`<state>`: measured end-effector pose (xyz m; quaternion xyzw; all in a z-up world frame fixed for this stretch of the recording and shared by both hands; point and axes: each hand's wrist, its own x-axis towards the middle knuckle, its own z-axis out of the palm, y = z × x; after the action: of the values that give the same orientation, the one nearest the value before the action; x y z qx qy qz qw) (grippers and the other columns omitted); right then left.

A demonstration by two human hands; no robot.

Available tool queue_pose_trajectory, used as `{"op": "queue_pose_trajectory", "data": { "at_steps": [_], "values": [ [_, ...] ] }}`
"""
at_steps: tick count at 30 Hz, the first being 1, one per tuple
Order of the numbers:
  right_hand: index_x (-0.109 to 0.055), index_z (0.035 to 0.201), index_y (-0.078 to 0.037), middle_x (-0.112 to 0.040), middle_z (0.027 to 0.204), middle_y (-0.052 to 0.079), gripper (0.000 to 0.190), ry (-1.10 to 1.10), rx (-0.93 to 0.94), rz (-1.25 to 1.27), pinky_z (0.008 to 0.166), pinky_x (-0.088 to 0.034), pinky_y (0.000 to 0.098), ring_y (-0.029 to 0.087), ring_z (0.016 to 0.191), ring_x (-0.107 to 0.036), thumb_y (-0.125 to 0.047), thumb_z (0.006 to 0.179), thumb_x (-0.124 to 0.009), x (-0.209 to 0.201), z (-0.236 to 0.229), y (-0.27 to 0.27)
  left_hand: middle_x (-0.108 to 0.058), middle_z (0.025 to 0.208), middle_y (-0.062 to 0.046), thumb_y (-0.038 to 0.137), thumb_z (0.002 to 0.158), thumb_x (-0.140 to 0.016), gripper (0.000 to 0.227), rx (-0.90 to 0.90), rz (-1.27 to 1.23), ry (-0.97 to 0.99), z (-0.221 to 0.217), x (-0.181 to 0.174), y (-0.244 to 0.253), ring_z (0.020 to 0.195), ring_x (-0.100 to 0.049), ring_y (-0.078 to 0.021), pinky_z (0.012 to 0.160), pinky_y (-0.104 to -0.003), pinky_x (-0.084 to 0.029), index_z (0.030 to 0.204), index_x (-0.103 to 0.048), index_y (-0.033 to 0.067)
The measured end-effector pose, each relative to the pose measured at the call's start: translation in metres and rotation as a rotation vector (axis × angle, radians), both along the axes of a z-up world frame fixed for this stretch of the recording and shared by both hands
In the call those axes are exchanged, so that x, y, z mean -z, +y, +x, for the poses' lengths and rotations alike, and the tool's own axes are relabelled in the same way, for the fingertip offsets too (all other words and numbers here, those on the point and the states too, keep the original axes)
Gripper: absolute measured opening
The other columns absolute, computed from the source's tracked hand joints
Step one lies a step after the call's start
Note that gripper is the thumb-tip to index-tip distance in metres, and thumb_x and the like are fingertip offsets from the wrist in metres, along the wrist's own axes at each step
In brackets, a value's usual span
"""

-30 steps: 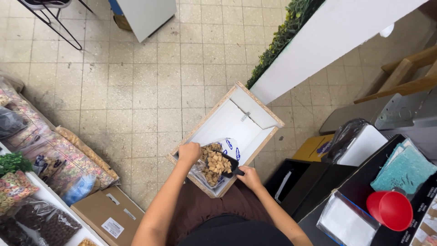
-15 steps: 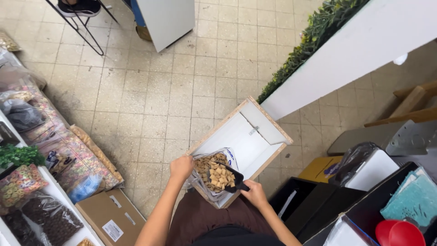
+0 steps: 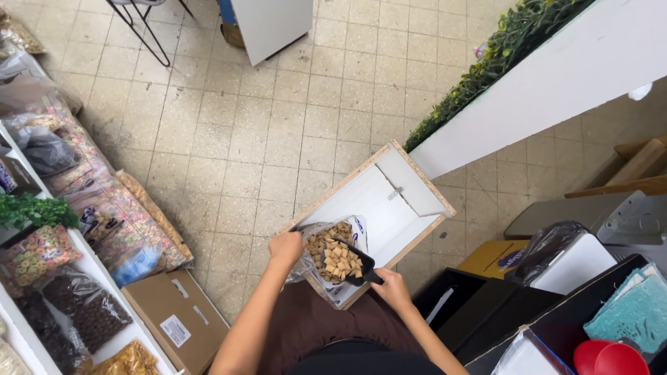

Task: Scooping snacks from a bulk container into plastic bags, weighing them on a digital scale, and sealing the bags with a heat sealer.

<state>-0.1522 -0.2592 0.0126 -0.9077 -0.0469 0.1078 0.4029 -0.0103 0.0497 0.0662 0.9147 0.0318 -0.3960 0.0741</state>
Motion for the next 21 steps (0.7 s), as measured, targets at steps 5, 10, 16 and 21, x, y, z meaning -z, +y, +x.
{"op": "queue_pose_trajectory", "data": {
  "at_steps": [5,10,16,21],
  "values": [
    [-0.076,0.099,-0.006,-0.08,0.1,0.005,0.019,0.031,-0.003,-0.009,0.075,-0.06,0.035,0.021,0.088,-0.076,-0.013,0.081,-0.078,-0.007,0.005,-0.001,-0.076,0.106,-0.004,0.032,0.106,-0.046,0.036,0.009,0.039,0.026,0.006,-0.001,-0.017,0.097,-0.073,-0.0247,0.078,-0.037,-0.056,0.108,-0.076,0.0132],
    [-0.077,0.101,-0.006,-0.08,0.101,0.005,0.02,0.018,0.021,-0.01,0.078,-0.059,0.0336,0.02,0.091,-0.075,-0.014,0.082,-0.077,-0.008,0.016,-0.005,-0.075,0.096,-0.001,0.032,0.101,-0.05,0.031,-0.044,0.046,0.003,0.013,0.004,-0.034,0.086,-0.072,-0.0198,0.068,-0.032,-0.055,0.1,-0.076,0.0131],
    [-0.076,0.11,-0.004,-0.079,0.11,0.01,0.034,-0.059,0.006,-0.05,0.086,-0.06,0.0386,0.025,0.1,-0.075,-0.024,0.083,-0.081,0.032,0.007,-0.022,-0.075,0.112,-0.003,0.051,0.101,-0.057,0.042,-0.037,0.061,0.012,0.015,0.007,-0.046,0.102,-0.072,-0.0249,0.08,-0.037,-0.056,0.111,-0.076,0.0145],
    [-0.076,0.106,-0.006,-0.08,0.104,0.007,0.03,-0.032,0.016,-0.055,0.078,-0.059,0.0363,0.023,0.094,-0.076,-0.024,0.082,-0.08,0.031,0.008,-0.025,-0.073,0.115,-0.001,0.041,0.103,-0.049,0.037,-0.073,0.066,0.037,0.016,-0.001,-0.042,0.105,-0.071,-0.0231,0.081,-0.036,-0.056,0.115,-0.074,0.0158]
  ]
}}
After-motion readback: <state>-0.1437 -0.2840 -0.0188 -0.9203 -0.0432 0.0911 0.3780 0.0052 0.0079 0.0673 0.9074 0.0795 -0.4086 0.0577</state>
